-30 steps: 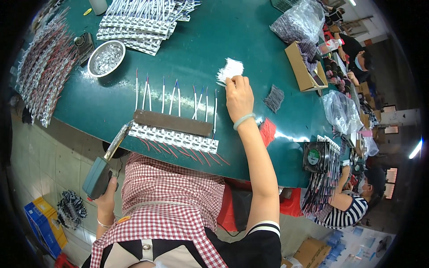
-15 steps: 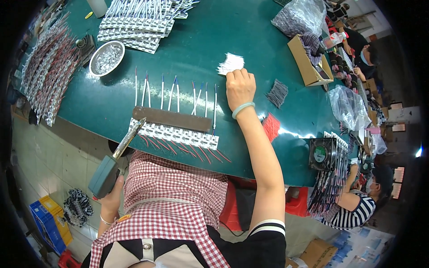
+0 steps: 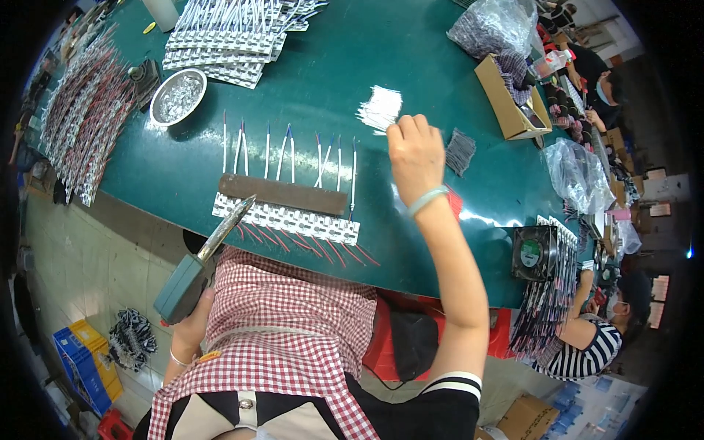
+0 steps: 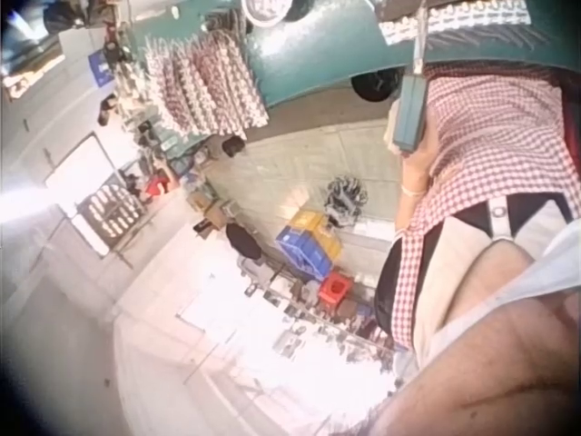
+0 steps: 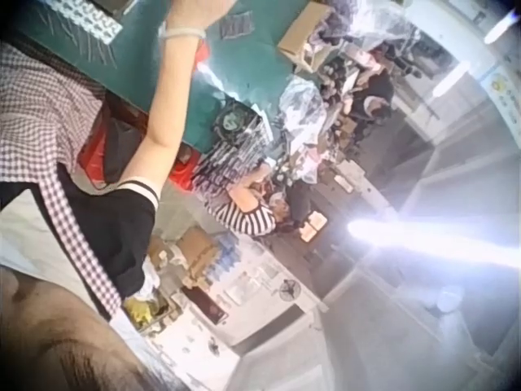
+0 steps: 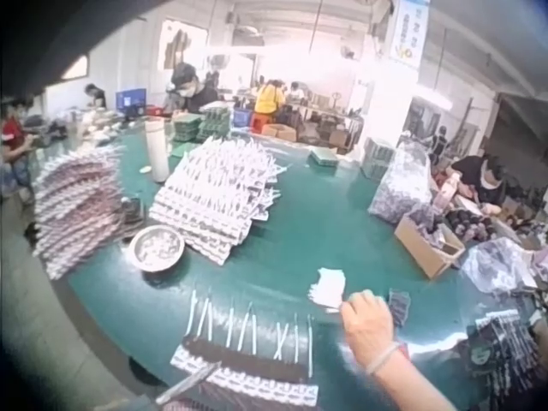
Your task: The person secures wires on circuit boards with a weight bar, solders the wires to the boards using a soldering gun, stacks the completed board onto a pile, and picks up another board.
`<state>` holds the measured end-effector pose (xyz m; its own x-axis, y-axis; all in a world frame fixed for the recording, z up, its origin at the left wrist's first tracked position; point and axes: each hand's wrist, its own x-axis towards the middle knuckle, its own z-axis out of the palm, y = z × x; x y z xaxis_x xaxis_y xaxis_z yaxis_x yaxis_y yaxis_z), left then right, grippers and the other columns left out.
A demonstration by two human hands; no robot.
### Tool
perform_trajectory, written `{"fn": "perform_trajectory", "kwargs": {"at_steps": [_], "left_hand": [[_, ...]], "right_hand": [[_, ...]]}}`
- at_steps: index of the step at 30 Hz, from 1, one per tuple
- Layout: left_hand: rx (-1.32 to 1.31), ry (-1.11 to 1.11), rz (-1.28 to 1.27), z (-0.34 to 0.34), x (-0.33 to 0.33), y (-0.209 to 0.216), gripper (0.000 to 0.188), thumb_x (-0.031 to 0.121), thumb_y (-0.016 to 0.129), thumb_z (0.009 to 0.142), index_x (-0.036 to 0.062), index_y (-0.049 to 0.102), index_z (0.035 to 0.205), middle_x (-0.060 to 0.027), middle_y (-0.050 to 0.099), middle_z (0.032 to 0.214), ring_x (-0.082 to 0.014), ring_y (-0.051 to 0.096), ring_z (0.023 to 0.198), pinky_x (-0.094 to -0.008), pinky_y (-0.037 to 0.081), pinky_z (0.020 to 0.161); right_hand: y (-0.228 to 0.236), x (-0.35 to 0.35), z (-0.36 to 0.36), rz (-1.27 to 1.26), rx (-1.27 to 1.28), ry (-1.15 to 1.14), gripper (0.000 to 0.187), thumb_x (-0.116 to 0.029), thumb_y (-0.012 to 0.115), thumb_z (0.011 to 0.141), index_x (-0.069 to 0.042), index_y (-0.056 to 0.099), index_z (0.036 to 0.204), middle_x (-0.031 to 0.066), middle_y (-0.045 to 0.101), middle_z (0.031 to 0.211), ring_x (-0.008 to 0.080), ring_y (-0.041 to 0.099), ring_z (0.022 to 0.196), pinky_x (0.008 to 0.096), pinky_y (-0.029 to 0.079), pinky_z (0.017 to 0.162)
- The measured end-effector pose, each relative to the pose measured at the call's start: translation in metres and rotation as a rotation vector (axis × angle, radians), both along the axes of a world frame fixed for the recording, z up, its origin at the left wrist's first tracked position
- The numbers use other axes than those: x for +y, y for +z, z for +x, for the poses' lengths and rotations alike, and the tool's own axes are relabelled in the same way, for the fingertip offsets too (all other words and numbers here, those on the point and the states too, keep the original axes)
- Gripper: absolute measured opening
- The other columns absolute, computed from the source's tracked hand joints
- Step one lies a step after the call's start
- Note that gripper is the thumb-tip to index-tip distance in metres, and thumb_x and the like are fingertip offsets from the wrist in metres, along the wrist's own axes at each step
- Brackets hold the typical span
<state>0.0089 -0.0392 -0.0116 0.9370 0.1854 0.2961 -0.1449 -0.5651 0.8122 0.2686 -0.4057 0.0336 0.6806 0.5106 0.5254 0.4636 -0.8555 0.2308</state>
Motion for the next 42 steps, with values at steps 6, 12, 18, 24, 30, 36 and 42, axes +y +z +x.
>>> {"fn": "perform_trajectory", "kwargs": {"at_steps": [6, 12, 18, 24, 30, 36, 42], "left_hand": [[0.043, -0.085, -0.196, 0.014, -0.019, 0.013, 0.028, -0.001, 0.078, 0.08, -0.0047, 0.072, 0.107, -0.0129, 0.073, 0.097, -0.019, 0.07, 0.081, -0.0311, 0.055, 0.071], [0.317, -0.178, -0.55, 0.019, -0.047, 0.039, 0.035, -0.003, 0.076, 0.087, -0.0043, 0.068, 0.121, -0.0111, 0.073, 0.11, -0.0169, 0.068, 0.095, -0.0313, 0.055, 0.081], [0.336, -0.255, -0.578, 0.023, -0.057, 0.04, 0.042, -0.006, 0.074, 0.084, -0.0034, 0.065, 0.125, -0.0104, 0.07, 0.111, -0.0124, 0.063, 0.083, -0.0287, 0.052, 0.069], [0.358, -0.391, -0.1, 0.025, -0.059, 0.037, 0.03, -0.001, 0.078, 0.08, -0.0053, 0.071, 0.109, -0.0162, 0.074, 0.102, -0.0245, 0.073, 0.084, -0.0332, 0.058, 0.075], [0.217, -0.429, -0.021, 0.038, -0.079, 0.043, 0.031, -0.006, 0.077, 0.074, -0.0076, 0.069, 0.104, -0.0184, 0.073, 0.101, -0.0289, 0.075, 0.087, -0.0342, 0.059, 0.078], [0.166, -0.464, 0.006, 0.041, -0.084, 0.044, 0.034, -0.009, 0.074, 0.068, -0.0071, 0.069, 0.101, -0.0186, 0.073, 0.1, -0.0297, 0.075, 0.088, -0.0346, 0.059, 0.079], [0.132, -0.486, 0.041, 0.043, -0.089, 0.044, 0.025, -0.005, 0.076, 0.072, -0.0065, 0.069, 0.097, -0.0164, 0.071, 0.097, -0.0282, 0.072, 0.079, -0.0328, 0.057, 0.068]], "right_hand": [[0.031, 0.024, -0.059, -0.445, 0.169, -0.128, 0.003, -0.011, 0.066, 0.076, -0.01, 0.069, 0.077, 0.0048, 0.06, 0.081, 0.0226, 0.058, 0.089, 0.0393, 0.043, 0.082], [-0.004, 0.016, -0.072, -0.435, 0.278, -0.144, 0.002, -0.01, 0.067, 0.076, -0.01, 0.069, 0.075, 0.0044, 0.059, 0.079, 0.0225, 0.056, 0.087, 0.0365, 0.042, 0.076], [-0.007, -0.002, -0.12, 0.168, 0.294, -0.032, 0.012, -0.007, 0.066, 0.08, -0.006, 0.071, 0.09, 0.0053, 0.063, 0.088, 0.0243, 0.059, 0.085, 0.0374, 0.044, 0.075], [-0.04, 0.006, -0.158, 0.606, 0.321, 0.094, 0.026, 0.004, 0.076, 0.073, -0.005, 0.073, 0.097, 0.0062, 0.067, 0.087, 0.0258, 0.063, 0.078, 0.0376, 0.047, 0.071], [-0.043, 0.008, -0.157, 0.516, 0.292, 0.121, 0.022, 0.001, 0.074, 0.072, -0.004, 0.074, 0.094, 0.0064, 0.069, 0.089, 0.0251, 0.066, 0.082, 0.0397, 0.053, 0.08], [-0.039, 0.01, -0.158, 0.46, 0.298, 0.126, 0.022, -0.001, 0.069, 0.073, -0.004, 0.075, 0.094, 0.0058, 0.069, 0.089, 0.0236, 0.067, 0.082, 0.044, 0.055, 0.085], [-0.041, 0.008, -0.157, 0.457, 0.292, 0.137, 0.023, -0.002, 0.068, 0.073, -0.005, 0.075, 0.095, 0.0051, 0.069, 0.088, 0.0222, 0.067, 0.082, 0.0451, 0.054, 0.086]]}}
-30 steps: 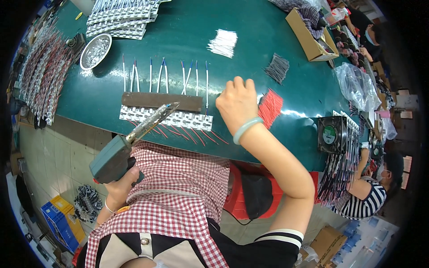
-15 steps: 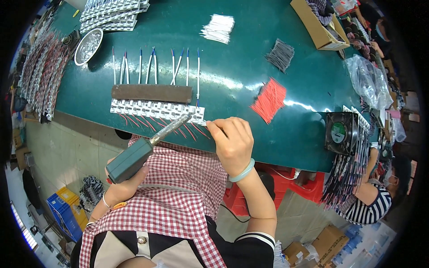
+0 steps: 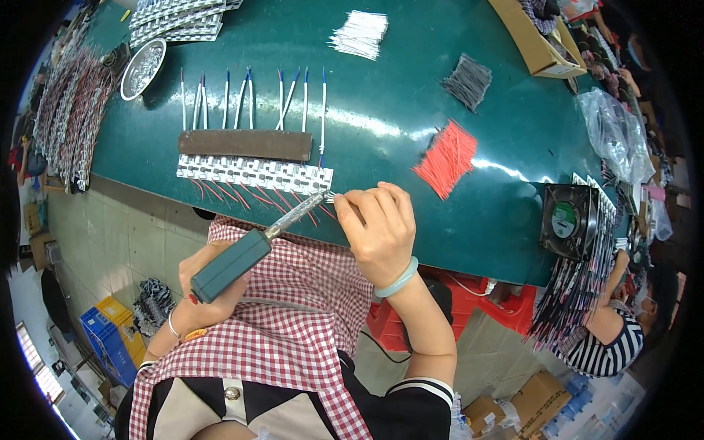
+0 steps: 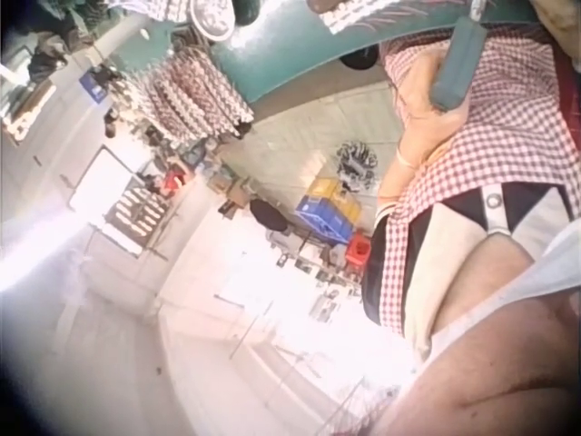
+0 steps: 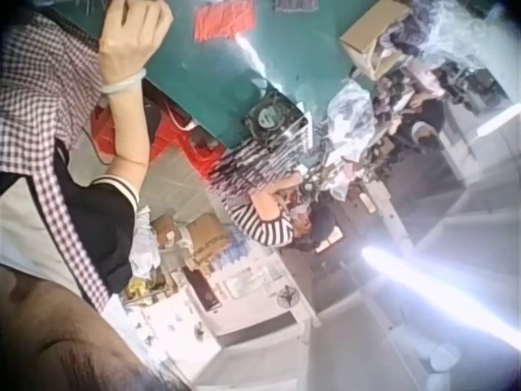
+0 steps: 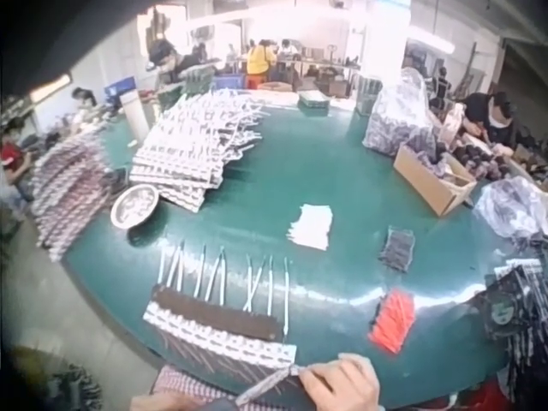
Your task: The person secures wires on circuit boards with a weight bar, solders the wires to the boards using a soldering gun, stacks the completed board onto a pile, and picks up another board.
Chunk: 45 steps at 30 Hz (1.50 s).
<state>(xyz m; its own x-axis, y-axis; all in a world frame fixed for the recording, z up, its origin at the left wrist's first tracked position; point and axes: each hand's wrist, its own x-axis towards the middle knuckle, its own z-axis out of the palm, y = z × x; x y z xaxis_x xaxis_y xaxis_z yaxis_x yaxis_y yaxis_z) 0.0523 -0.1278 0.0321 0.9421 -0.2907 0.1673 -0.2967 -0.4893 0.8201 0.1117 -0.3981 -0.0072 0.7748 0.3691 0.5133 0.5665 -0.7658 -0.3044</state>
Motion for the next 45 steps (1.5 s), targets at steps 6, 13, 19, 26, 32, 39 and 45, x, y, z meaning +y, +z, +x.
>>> {"fn": "perform_trajectory", "kwargs": {"at_steps": [6, 13, 19, 26, 32, 39, 45], "left_hand": [[-0.037, -0.02, 0.046, -0.0057, -0.0033, 0.0007, 0.029, -0.008, 0.073, 0.068, -0.0046, 0.068, 0.097, -0.0159, 0.07, 0.095, -0.0277, 0.071, 0.078, -0.0321, 0.056, 0.066], [-0.052, -0.027, 0.111, -0.0081, -0.0015, 0.0002, 0.028, -0.006, 0.073, 0.066, -0.0037, 0.067, 0.094, -0.0147, 0.068, 0.087, -0.0262, 0.069, 0.071, -0.0311, 0.054, 0.062], [-0.179, -0.03, 0.048, -0.0079, 0.0015, -0.0044, 0.023, -0.008, 0.073, 0.065, -0.0042, 0.068, 0.086, -0.0144, 0.065, 0.081, -0.0265, 0.067, 0.066, -0.031, 0.052, 0.056], [-0.179, -0.01, 0.03, -0.0068, 0.0011, -0.0046, 0.023, -0.006, 0.078, 0.064, -0.0046, 0.069, 0.086, -0.0149, 0.066, 0.082, -0.0263, 0.068, 0.067, -0.0312, 0.053, 0.055], [-0.133, -0.01, 0.069, -0.0063, -0.0007, -0.001, 0.024, -0.005, 0.079, 0.067, -0.0047, 0.07, 0.089, -0.0155, 0.068, 0.087, -0.0258, 0.07, 0.069, -0.0311, 0.055, 0.057], [-0.042, -0.004, 0.064, -0.0078, -0.0017, -0.0011, 0.025, -0.005, 0.075, 0.069, -0.0039, 0.069, 0.093, -0.0149, 0.069, 0.092, -0.0256, 0.071, 0.073, -0.0313, 0.056, 0.062], [-0.039, -0.019, 0.092, -0.0086, 0.0018, -0.0047, 0.023, -0.004, 0.076, 0.069, -0.0033, 0.069, 0.092, -0.014, 0.069, 0.089, -0.0261, 0.069, 0.071, -0.0314, 0.055, 0.061]], "right_hand": [[0.0009, -0.0005, -0.0006, 0.005, -0.004, 0.004, 0.023, -0.001, 0.068, 0.073, -0.005, 0.074, 0.095, 0.005, 0.069, 0.088, 0.0215, 0.066, 0.081, 0.0447, 0.054, 0.086], [0.0016, 0.0003, 0.0014, 0.004, -0.011, 0.013, 0.023, -0.002, 0.068, 0.073, -0.005, 0.074, 0.095, 0.0047, 0.069, 0.088, 0.0214, 0.067, 0.081, 0.0447, 0.054, 0.086], [0.0013, 0.0004, 0.0018, 0.003, -0.011, 0.016, 0.023, -0.002, 0.067, 0.072, -0.004, 0.075, 0.094, 0.0049, 0.069, 0.088, 0.0218, 0.067, 0.082, 0.0444, 0.055, 0.086], [0.0015, 0.0014, 0.0025, 0.028, -0.005, 0.029, 0.024, -0.001, 0.067, 0.07, -0.003, 0.074, 0.094, 0.0065, 0.068, 0.088, 0.0242, 0.067, 0.082, 0.0435, 0.055, 0.084], [0.0007, 0.0016, 0.0022, 0.018, -0.005, 0.026, 0.025, 0.0, 0.067, 0.07, -0.002, 0.074, 0.094, 0.0075, 0.068, 0.088, 0.0254, 0.066, 0.082, 0.0426, 0.055, 0.082], [-0.0048, -0.0008, 0.0018, 0.007, -0.046, 0.041, 0.023, -0.009, 0.068, 0.074, -0.001, 0.072, 0.095, 0.0073, 0.067, 0.09, 0.0248, 0.065, 0.083, 0.0395, 0.054, 0.078], [-0.0053, -0.0003, -0.0001, 0.0, -0.019, 0.035, 0.025, -0.009, 0.068, 0.073, 0.0, 0.071, 0.096, 0.0078, 0.067, 0.092, 0.0252, 0.064, 0.084, 0.0384, 0.053, 0.076]]}}
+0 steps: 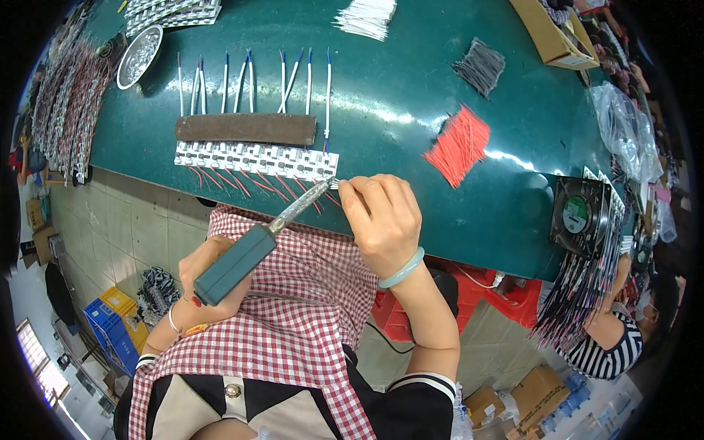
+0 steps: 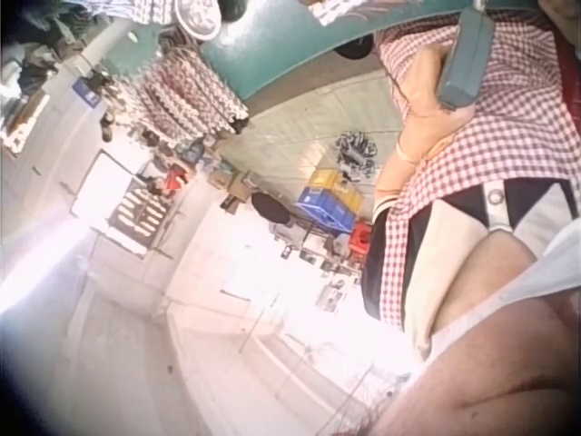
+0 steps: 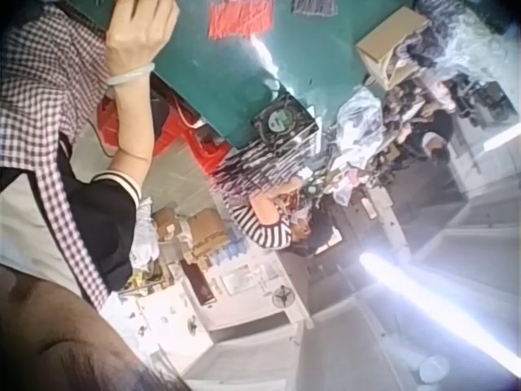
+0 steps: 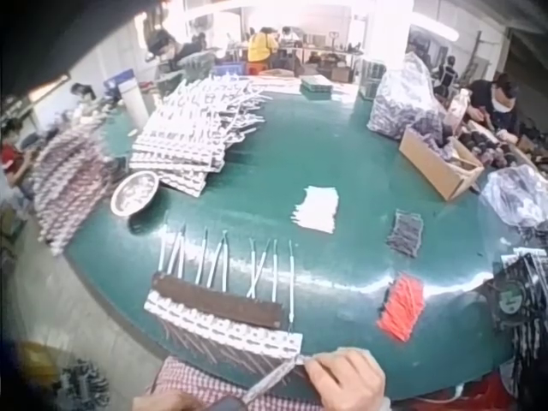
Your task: The person secures wires on circuit boards with a weight bar, solders the wires to the boards using a soldering gun, stacks the completed board onto a pile, and picks up another board.
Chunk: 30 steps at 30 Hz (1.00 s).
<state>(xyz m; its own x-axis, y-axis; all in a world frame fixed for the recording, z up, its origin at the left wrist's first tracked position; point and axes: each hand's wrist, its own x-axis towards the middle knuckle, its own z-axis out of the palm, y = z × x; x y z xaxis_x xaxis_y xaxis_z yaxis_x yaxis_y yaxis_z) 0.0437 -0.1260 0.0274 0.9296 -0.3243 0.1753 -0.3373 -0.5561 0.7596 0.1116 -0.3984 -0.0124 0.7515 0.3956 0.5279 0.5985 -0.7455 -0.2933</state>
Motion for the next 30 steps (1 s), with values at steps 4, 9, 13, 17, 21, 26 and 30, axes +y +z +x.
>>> {"fn": "perform_trajectory", "kwargs": {"at_steps": [4, 9, 13, 17, 21, 26, 30], "left_hand": [[-0.099, -0.009, -0.082, 0.004, 0.005, -0.006, 0.022, -0.002, 0.077, 0.071, -0.003, 0.069, 0.092, -0.0136, 0.068, 0.085, -0.0258, 0.068, 0.069, -0.0317, 0.053, 0.058], [-0.194, 0.054, 0.075, 0.015, 0.024, 0.012, 0.023, -0.003, 0.078, 0.071, -0.0044, 0.07, 0.092, -0.016, 0.068, 0.084, -0.0289, 0.069, 0.071, -0.0329, 0.055, 0.063], [-0.112, 0.533, -0.024, 0.003, 0.062, 0.014, 0.027, 0.0, 0.076, 0.087, -0.0027, 0.071, 0.114, -0.013, 0.073, 0.108, -0.0235, 0.069, 0.097, -0.0341, 0.055, 0.087], [-0.629, 0.711, -0.249, 0.053, 0.082, 0.053, 0.037, -0.005, 0.073, 0.087, -0.007, 0.065, 0.122, -0.0133, 0.07, 0.116, -0.015, 0.064, 0.086, -0.0291, 0.052, 0.077], [-0.57, 0.799, -0.215, 0.095, 0.106, 0.049, 0.027, -0.006, 0.069, 0.084, -0.0106, 0.065, 0.11, -0.0118, 0.07, 0.1, -0.0103, 0.054, 0.061, -0.0237, 0.042, 0.055], [-0.135, 0.705, -0.636, 0.074, 0.079, 0.015, 0.032, -0.007, 0.071, 0.083, -0.0057, 0.066, 0.115, -0.0085, 0.069, 0.099, -0.0086, 0.053, 0.059, -0.0227, 0.041, 0.051], [-0.097, 0.567, -0.289, 0.021, 0.073, -0.014, 0.034, -0.004, 0.072, 0.089, -0.0024, 0.068, 0.122, -0.0098, 0.071, 0.112, -0.0183, 0.068, 0.092, -0.0307, 0.054, 0.081]], "right_hand": [[0.0, 0.002, 0.003, -0.005, -0.01, 0.008, 0.026, -0.008, 0.068, 0.072, 0.001, 0.071, 0.096, 0.008, 0.067, 0.092, 0.0251, 0.064, 0.084, 0.0372, 0.053, 0.073], [0.0, 0.006, 0.003, -0.011, 0.006, 0.0, 0.027, -0.007, 0.068, 0.072, 0.0, 0.071, 0.097, 0.008, 0.066, 0.092, 0.0246, 0.064, 0.083, 0.0365, 0.052, 0.071], [0.005, 0.006, 0.002, 0.002, 0.023, -0.002, 0.026, -0.006, 0.067, 0.072, 0.0, 0.071, 0.098, 0.0078, 0.066, 0.092, 0.0246, 0.064, 0.083, 0.0366, 0.051, 0.069], [0.004, 0.006, -0.004, 0.011, 0.04, -0.021, 0.026, -0.003, 0.067, 0.072, 0.001, 0.072, 0.097, 0.0088, 0.067, 0.092, 0.0254, 0.065, 0.083, 0.0365, 0.051, 0.068], [0.002, 0.007, -0.005, 0.011, 0.024, -0.015, 0.027, -0.001, 0.068, 0.071, 0.001, 0.072, 0.097, 0.0094, 0.067, 0.09, 0.0256, 0.066, 0.081, 0.0363, 0.051, 0.068], [0.005, -0.001, -0.005, 0.02, 0.054, -0.014, 0.026, 0.001, 0.069, 0.071, 0.001, 0.072, 0.097, 0.01, 0.068, 0.089, 0.0253, 0.066, 0.08, 0.0359, 0.051, 0.066], [0.013, -0.013, -0.017, 0.035, 0.092, -0.066, 0.029, 0.006, 0.071, 0.068, 0.001, 0.072, 0.097, 0.0096, 0.067, 0.087, 0.0254, 0.065, 0.078, 0.0359, 0.051, 0.064]]}}
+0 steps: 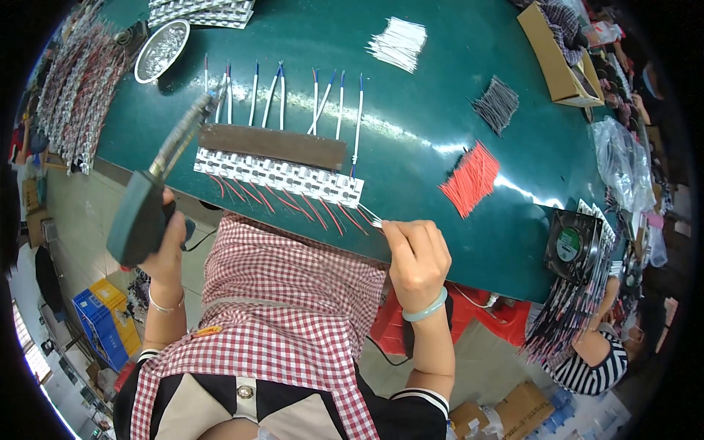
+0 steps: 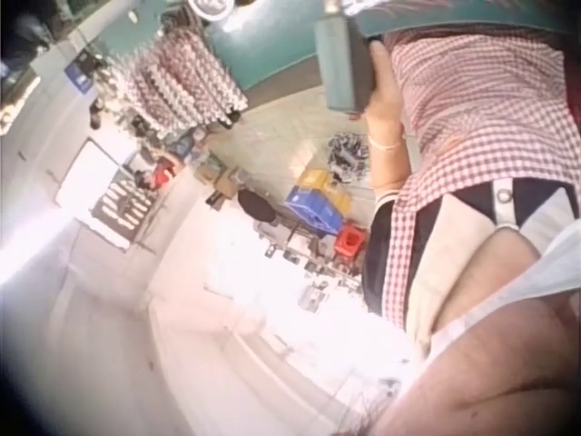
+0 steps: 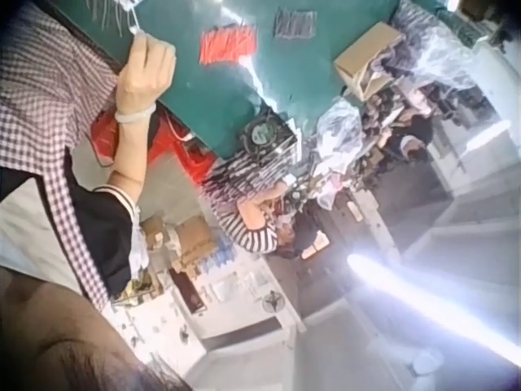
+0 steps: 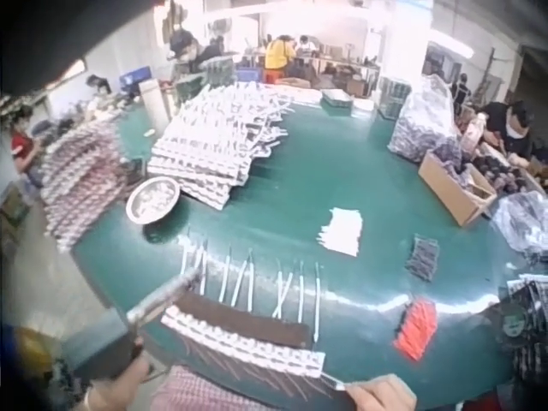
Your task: The person secures wires on circuit boards with a weight bar, solders the wires to the boards using a soldering gun, stacks the completed board onto a pile, and picks up another board.
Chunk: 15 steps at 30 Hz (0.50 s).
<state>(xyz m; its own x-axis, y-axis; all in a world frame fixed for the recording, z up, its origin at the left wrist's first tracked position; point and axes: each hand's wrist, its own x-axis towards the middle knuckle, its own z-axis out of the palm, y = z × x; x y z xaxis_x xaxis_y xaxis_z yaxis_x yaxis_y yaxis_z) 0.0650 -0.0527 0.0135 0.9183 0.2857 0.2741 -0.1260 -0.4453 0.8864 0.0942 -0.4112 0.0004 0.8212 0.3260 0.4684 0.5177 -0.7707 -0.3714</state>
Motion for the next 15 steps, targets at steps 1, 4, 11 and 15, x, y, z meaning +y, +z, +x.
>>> {"fn": "perform_trajectory", "kwargs": {"at_steps": [1, 4, 11, 15], "left_hand": [[0.095, -0.043, 0.041, -0.012, -0.003, 0.002, 0.033, -0.002, 0.073, 0.089, -0.0031, 0.068, 0.122, -0.0103, 0.072, 0.114, -0.0201, 0.067, 0.1, -0.0328, 0.053, 0.088], [0.087, -0.112, 0.116, -0.019, -0.017, 0.01, 0.028, -0.003, 0.075, 0.086, -0.0042, 0.071, 0.114, -0.0142, 0.073, 0.108, -0.0243, 0.071, 0.096, -0.0334, 0.055, 0.086], [0.033, -0.435, 0.26, -0.016, -0.042, 0.029, 0.025, -0.007, 0.075, 0.067, -0.0075, 0.072, 0.092, -0.0199, 0.071, 0.092, -0.0336, 0.074, 0.079, -0.0367, 0.061, 0.069], [-0.022, -0.493, 0.251, -0.017, -0.046, 0.02, 0.026, 0.0, 0.077, 0.075, -0.0075, 0.071, 0.099, -0.0197, 0.071, 0.092, -0.0297, 0.072, 0.075, -0.0356, 0.057, 0.068]], "right_hand": [[0.004, -0.003, -0.004, 0.006, 0.019, -0.041, 0.031, 0.008, 0.071, 0.067, 0.001, 0.072, 0.096, 0.0096, 0.067, 0.087, 0.0255, 0.064, 0.077, 0.0357, 0.051, 0.064], [0.013, 0.003, -0.009, 0.056, -0.055, -0.122, 0.033, 0.011, 0.073, 0.065, 0.001, 0.073, 0.096, 0.0096, 0.068, 0.087, 0.026, 0.063, 0.076, 0.0352, 0.051, 0.064], [-0.002, 0.048, 0.002, 0.217, -0.025, -0.057, 0.035, 0.012, 0.077, 0.066, 0.002, 0.074, 0.099, 0.0099, 0.067, 0.087, 0.0265, 0.063, 0.076, 0.0342, 0.053, 0.063], [-0.01, 0.052, 0.001, 0.216, -0.01, -0.08, 0.034, 0.011, 0.075, 0.066, 0.001, 0.074, 0.098, 0.01, 0.066, 0.086, 0.027, 0.064, 0.077, 0.0346, 0.053, 0.064]]}}
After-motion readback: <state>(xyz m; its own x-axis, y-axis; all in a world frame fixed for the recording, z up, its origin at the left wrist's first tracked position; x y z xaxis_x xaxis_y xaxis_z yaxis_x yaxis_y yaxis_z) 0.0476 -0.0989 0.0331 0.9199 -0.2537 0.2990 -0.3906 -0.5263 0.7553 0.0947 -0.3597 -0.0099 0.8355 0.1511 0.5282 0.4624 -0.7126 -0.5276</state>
